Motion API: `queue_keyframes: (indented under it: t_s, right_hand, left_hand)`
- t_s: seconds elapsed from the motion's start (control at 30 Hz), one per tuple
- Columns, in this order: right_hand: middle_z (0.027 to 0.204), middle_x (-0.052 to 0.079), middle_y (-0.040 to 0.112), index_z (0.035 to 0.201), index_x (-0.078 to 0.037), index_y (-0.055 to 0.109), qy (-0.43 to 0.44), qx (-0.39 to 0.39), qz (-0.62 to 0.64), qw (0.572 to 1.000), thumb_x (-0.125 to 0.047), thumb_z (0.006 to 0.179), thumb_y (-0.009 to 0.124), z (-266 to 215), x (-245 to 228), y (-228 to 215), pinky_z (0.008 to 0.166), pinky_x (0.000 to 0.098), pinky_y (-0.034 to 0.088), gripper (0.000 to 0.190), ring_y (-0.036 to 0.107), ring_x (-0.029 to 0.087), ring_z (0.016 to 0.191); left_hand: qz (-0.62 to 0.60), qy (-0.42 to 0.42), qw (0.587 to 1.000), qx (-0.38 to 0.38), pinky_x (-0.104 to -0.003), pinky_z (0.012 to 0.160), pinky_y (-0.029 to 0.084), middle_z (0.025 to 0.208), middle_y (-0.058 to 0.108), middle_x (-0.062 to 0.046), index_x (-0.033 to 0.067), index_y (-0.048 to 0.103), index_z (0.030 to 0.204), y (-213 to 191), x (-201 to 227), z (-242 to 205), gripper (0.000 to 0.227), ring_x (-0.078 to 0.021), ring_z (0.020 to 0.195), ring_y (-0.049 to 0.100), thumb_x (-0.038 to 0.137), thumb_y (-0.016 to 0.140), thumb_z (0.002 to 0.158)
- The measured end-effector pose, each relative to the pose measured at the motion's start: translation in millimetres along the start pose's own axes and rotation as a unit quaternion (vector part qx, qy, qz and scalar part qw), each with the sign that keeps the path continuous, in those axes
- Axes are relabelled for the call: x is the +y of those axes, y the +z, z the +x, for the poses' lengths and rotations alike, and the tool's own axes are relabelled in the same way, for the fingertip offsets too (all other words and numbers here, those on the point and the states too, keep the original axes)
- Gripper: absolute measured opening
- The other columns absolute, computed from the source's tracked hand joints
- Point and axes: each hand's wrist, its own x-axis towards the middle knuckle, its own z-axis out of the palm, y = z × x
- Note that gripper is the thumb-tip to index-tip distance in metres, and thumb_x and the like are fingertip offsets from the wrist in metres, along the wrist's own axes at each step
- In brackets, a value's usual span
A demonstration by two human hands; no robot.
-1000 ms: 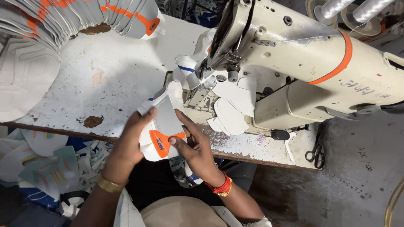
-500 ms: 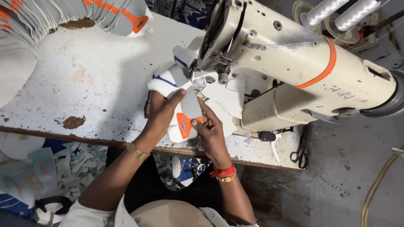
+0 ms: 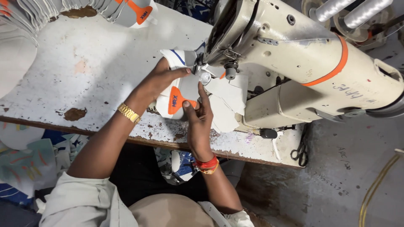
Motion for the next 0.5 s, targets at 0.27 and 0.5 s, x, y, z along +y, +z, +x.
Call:
queue_keyframes:
  t_s: [0.27,0.5]
  right_hand:
    - [0.105,0.007,0.068,0.160,-0.003,0.030,0.016,0.016,-0.004,1.000,-0.001,0.097,0.059,-0.2,-12.3,14.6,0.077,0.0276,0.057,0.069,0.065,0.012,0.092]
    - [0.095,0.008,0.066,0.148,-0.001,0.045,-0.028,-0.008,-0.081,0.996,-0.005,0.102,0.062,23.7,-6.4,-11.8,0.073,0.0287,0.051,0.049,0.059,0.013,0.081]
  left_hand:
    - [0.052,0.032,0.997,-0.052,-0.031,0.101,0.051,0.119,0.068,-0.007,-0.0010,0.053,0.133,-8.5,-0.2,10.3,0.052,-0.0146,0.114,0.064,0.015,0.074,0.089]
    - [0.103,0.002,0.993,-0.057,-0.030,0.101,0.050,0.118,0.071,-0.008,-0.0030,0.056,0.129,-19.5,-2.8,43.6,0.049,-0.0141,0.114,0.064,0.018,0.075,0.090]
